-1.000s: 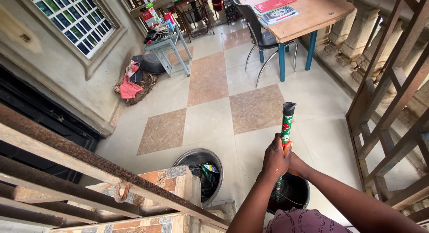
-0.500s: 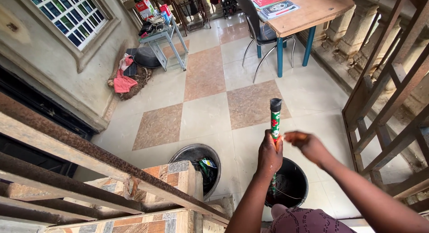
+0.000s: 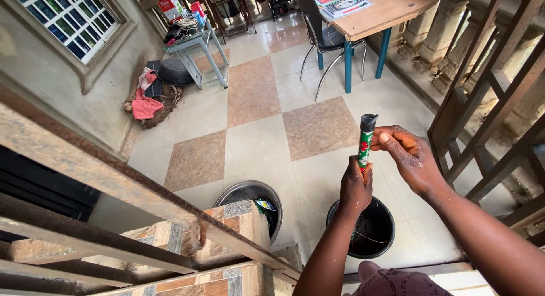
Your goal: The person carries a bucket of water and a mop into a building, wrings the mop head by hand, and then mops the tiled floor around a shoe rack and furniture.
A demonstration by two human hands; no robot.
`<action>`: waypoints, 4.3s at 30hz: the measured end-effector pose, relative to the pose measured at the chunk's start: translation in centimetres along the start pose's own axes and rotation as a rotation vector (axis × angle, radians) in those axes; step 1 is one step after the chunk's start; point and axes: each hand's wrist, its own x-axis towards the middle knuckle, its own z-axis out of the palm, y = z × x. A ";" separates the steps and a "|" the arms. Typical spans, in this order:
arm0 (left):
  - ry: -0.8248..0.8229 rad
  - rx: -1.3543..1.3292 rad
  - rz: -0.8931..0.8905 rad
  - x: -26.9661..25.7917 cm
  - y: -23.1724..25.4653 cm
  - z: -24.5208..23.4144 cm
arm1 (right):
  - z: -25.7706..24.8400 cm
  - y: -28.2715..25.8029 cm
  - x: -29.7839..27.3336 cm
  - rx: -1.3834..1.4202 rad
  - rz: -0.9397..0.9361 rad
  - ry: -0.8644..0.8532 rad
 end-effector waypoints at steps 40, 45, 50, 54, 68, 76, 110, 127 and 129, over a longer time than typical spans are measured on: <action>-0.164 -0.088 0.364 -3.4 0.0 4.7 | -0.5 2.5 -2.8 0.301 -0.253 0.377; -0.139 -0.072 0.362 -3.2 -0.8 4.0 | 1.1 1.3 -2.5 0.206 -0.215 0.376; -0.141 -0.094 0.347 -4.3 -0.6 2.9 | 2.1 1.0 -3.8 0.260 -0.232 0.327; -0.194 -0.105 0.339 -4.3 -0.7 2.7 | 2.2 0.8 -3.9 0.217 -0.249 0.334; -0.116 -0.104 0.343 -2.9 -1.3 2.3 | 2.6 1.3 -2.0 0.177 -0.194 0.337; -0.225 -0.068 0.419 -3.9 -0.7 2.8 | 0.3 2.1 -5.0 0.387 -0.205 0.321; -0.008 0.407 0.353 36.4 -25.3 7.3 | -3.2 22.0 36.9 -0.095 -0.020 -0.057; 0.002 0.200 0.060 50.5 -22.8 4.3 | -2.5 19.7 55.2 0.078 0.071 -0.290; -0.003 0.193 0.081 50.9 -24.2 4.8 | -2.5 20.4 55.7 0.098 0.070 -0.279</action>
